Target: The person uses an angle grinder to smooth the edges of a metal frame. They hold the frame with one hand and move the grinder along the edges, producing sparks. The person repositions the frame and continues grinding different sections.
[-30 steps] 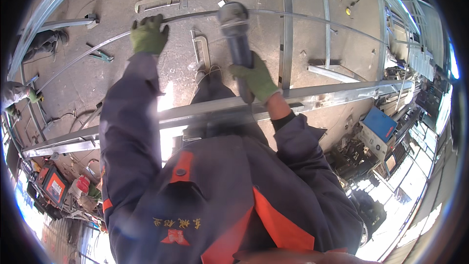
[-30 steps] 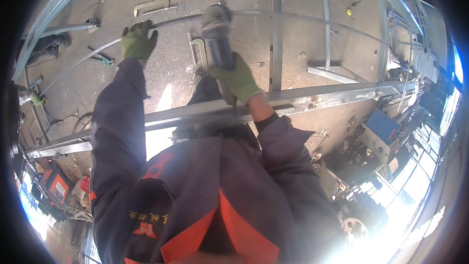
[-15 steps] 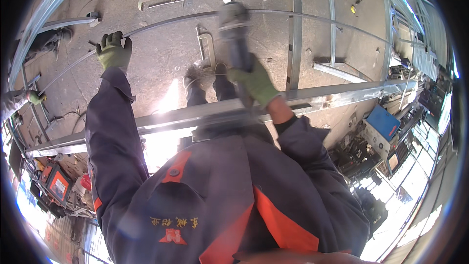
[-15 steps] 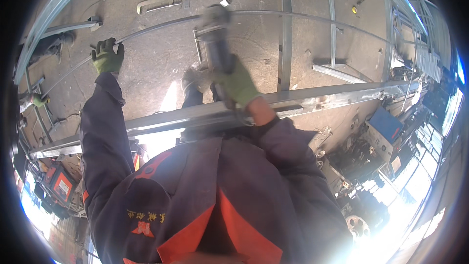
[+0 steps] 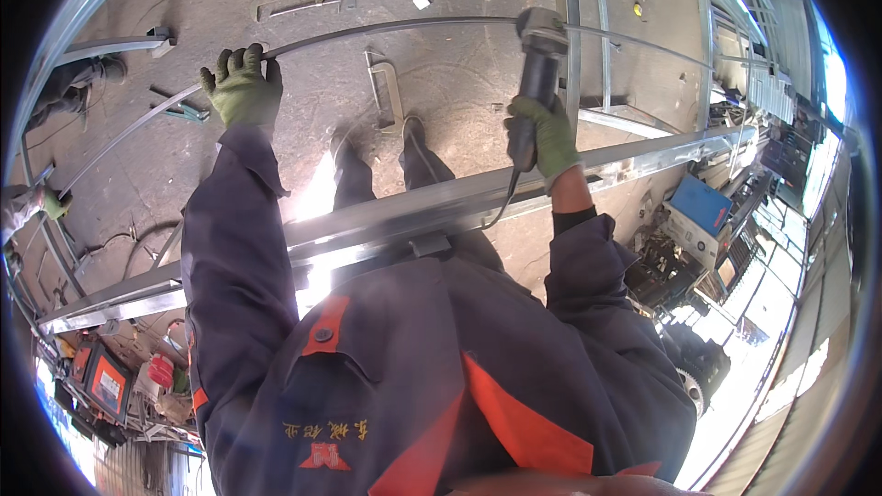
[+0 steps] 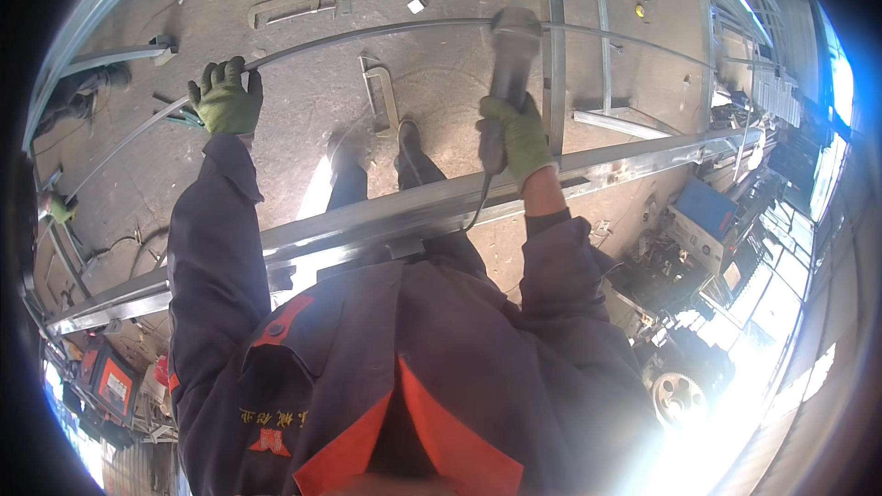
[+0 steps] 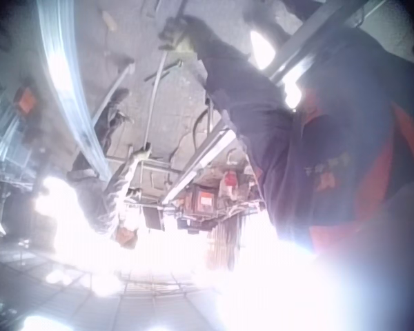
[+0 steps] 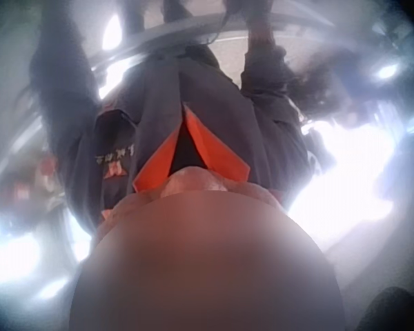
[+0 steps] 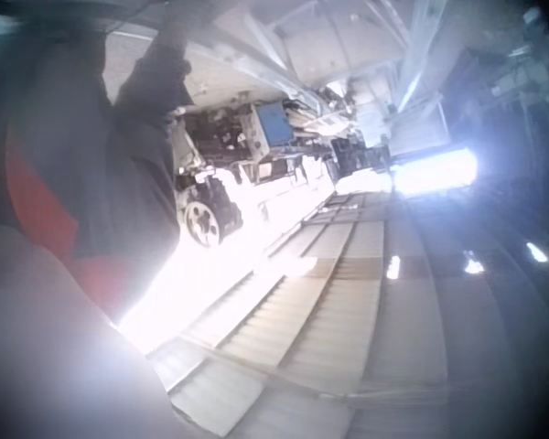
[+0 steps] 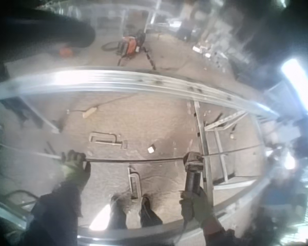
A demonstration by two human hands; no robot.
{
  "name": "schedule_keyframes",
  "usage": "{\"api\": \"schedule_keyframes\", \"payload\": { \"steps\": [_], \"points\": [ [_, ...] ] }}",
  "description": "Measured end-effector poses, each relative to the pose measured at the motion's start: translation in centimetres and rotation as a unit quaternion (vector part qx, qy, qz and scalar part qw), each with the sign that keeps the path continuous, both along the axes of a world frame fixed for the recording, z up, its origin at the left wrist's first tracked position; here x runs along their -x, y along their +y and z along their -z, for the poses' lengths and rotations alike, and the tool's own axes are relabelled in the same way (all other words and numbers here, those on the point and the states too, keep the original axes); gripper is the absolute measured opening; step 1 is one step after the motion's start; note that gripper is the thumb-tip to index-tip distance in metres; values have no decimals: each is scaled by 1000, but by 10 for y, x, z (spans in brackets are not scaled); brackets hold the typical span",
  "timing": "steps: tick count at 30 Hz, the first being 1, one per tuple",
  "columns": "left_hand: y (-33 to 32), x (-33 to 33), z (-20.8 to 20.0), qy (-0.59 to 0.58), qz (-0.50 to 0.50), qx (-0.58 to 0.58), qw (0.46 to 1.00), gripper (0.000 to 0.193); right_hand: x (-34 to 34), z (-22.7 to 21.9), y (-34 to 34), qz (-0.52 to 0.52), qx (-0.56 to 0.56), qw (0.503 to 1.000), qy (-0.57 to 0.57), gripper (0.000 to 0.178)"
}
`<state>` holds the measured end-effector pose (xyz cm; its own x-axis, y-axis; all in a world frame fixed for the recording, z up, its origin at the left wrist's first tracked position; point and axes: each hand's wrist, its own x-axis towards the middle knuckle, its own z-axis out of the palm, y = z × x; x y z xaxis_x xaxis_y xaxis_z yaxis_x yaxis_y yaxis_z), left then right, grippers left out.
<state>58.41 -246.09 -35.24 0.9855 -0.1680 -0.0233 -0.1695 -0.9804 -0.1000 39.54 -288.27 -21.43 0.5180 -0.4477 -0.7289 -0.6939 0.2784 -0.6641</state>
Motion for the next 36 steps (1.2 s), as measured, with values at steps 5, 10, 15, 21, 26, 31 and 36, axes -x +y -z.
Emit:
{"api": "schedule_keyframes", "payload": {
  "steps": [5,10,15,21,26,31,36],
  "points": [
    [-2,-1,-5,7,-4,-2,1000,42,-4,3,36,-50,11,998,-22,45],
    [0,0,-5,13,0,-11,1000,41,-7,21,90,-209,15,976,-57,60],
    [0,-1,-6,27,-1,1,1000,40,-12,11,47,-92,-13,995,-28,56],
    [-4,-2,-7,27,-13,-2,1000,39,-13,3,-3,19,10,1000,-11,44],
    [-4,-2,-17,19,-5,10,1000,40,-22,20,102,-144,0,989,-36,58],
    [1,-3,-24,47,13,28,998,41,-45,20,175,-328,26,940,-92,65],
    [33,-16,-20,38,60,66,995,61,-37,13,137,-175,16,984,-39,62]
  ]
}}
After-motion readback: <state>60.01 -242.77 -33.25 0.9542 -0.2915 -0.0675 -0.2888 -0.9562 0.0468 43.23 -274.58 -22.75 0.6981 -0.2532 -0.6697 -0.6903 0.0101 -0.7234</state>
